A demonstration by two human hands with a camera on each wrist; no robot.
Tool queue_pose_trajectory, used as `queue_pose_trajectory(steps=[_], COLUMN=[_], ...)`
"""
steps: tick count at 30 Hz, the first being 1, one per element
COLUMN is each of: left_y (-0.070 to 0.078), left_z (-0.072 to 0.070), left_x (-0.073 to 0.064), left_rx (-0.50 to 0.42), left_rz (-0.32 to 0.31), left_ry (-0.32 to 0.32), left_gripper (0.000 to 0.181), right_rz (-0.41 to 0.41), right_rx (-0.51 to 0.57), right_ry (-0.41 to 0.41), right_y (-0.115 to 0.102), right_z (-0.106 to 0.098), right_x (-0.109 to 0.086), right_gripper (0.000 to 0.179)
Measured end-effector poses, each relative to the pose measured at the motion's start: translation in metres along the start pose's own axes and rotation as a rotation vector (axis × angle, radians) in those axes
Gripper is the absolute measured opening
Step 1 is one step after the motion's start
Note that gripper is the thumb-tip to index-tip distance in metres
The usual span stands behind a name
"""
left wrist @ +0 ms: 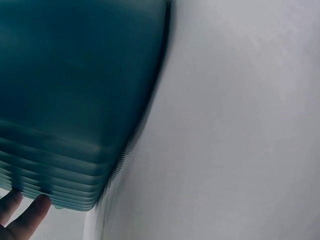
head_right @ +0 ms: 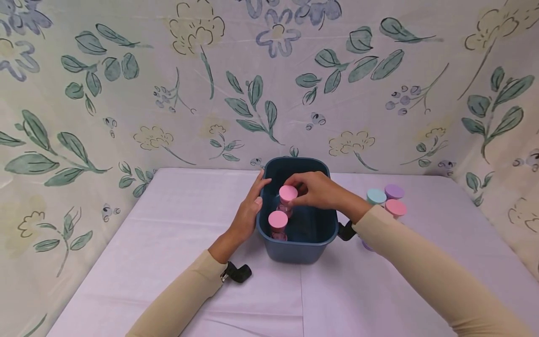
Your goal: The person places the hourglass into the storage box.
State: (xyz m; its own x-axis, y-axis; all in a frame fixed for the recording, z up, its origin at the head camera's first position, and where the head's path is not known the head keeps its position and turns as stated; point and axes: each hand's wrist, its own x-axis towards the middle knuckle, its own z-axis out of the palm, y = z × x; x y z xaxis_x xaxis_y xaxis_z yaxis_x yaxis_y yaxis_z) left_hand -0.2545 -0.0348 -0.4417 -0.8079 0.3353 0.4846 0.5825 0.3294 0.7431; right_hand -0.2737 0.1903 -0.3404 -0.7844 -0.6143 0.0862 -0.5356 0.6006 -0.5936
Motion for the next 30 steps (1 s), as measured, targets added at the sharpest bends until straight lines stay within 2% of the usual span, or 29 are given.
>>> queue_pose_trajectory(steps=[10, 19, 30], left_y=[0.000, 0.002, 0.001], left_z=[0.001, 0.001, 0.000], left_x=[0.002, 0.002, 0.002], left_rx=[-0.004, -0.001, 0.000], left_rz=[0.005, -0.003, -0.004], left_ry=[0.007, 0.001, 0.004], left_gripper=[0.051, 0.052, 0.050], right_rz=[0.037, 0.033, 0.036], right_rx=[-0.015, -0.051, -0.054], right_ry=[-0.037, -0.067, -0.047], right_y=[0.000, 0.001, 0.002], right_z=[0.004, 0.009, 0.012], right_x=[0.003, 0.006, 0.011], right_gripper=[0.047, 0.044, 0.043])
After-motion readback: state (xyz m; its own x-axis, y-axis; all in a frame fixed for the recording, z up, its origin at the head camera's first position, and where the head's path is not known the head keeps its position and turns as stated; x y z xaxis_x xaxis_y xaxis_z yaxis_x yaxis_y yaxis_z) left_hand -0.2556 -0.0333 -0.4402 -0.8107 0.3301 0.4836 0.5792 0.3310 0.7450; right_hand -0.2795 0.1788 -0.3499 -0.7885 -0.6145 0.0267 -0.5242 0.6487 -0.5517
